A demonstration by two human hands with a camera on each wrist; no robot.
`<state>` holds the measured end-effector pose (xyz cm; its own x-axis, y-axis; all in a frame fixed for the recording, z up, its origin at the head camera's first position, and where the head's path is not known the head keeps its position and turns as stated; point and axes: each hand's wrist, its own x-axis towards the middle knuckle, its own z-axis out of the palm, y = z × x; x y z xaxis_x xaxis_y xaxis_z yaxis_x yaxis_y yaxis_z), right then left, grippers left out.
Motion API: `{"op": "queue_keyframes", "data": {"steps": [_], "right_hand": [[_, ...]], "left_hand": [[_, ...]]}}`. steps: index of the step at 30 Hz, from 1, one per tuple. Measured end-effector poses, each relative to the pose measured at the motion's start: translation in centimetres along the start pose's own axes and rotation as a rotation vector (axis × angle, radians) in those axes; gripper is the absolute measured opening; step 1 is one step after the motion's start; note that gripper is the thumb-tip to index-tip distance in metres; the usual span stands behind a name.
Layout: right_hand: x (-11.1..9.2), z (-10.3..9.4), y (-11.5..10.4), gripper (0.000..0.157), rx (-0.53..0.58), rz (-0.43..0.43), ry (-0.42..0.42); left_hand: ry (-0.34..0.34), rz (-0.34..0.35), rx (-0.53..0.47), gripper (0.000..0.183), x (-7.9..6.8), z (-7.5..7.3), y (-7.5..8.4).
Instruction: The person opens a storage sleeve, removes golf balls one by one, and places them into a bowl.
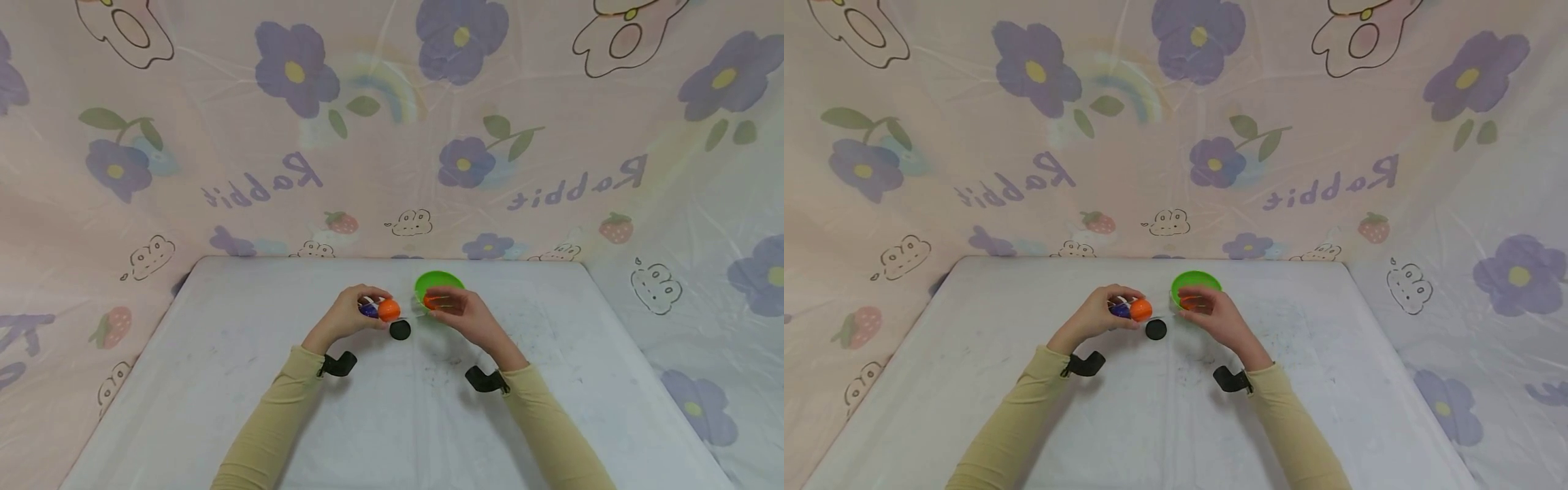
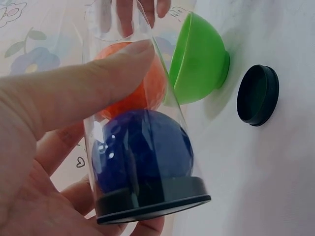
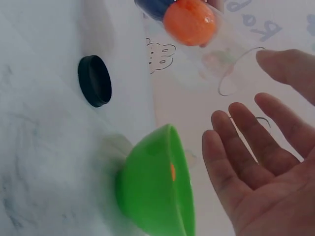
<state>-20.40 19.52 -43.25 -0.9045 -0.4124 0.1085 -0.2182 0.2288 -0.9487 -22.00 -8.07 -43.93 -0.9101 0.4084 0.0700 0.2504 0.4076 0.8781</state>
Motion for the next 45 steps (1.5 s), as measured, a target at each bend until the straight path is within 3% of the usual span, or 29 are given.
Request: {"op": "queue_keyframes", "data": {"steps": [9,15,19,27,35,45], "right_hand": [[-0.9,1.1,-1.9,0.042,0.014,-0.004,-0.006],[-1.2,1.5,-2.1,0.043,0.017,0.039,0.002],[-1.3,1.6,-1.4,0.042,0.058,0.071,0.002],[-0.9,1.6,1.9,0.045,0.109,0.065,0.007],[-1.0,1.8,2.8,0.045,0.187,0.02,-0.009],[-1.2,2.1,3.5,0.05,0.283,0.035,-0.029]], "left_hand": [[-0.019,0.028,0.039,0.052,-0.2,0.3,0.1],[-0.03,0.029,0.047,0.052,-0.2,0.5,0.1],[-0.041,0.016,0.045,0.052,-0.2,0.5,0.0],[-0.058,0.013,0.077,0.052,-0.2,0.4,0.1],[-0.076,0.026,0.12,0.053,-0.3,0.1,1.0],[-0.085,0.029,0.176,0.051,-0.3,-0.2,1.9]]}}
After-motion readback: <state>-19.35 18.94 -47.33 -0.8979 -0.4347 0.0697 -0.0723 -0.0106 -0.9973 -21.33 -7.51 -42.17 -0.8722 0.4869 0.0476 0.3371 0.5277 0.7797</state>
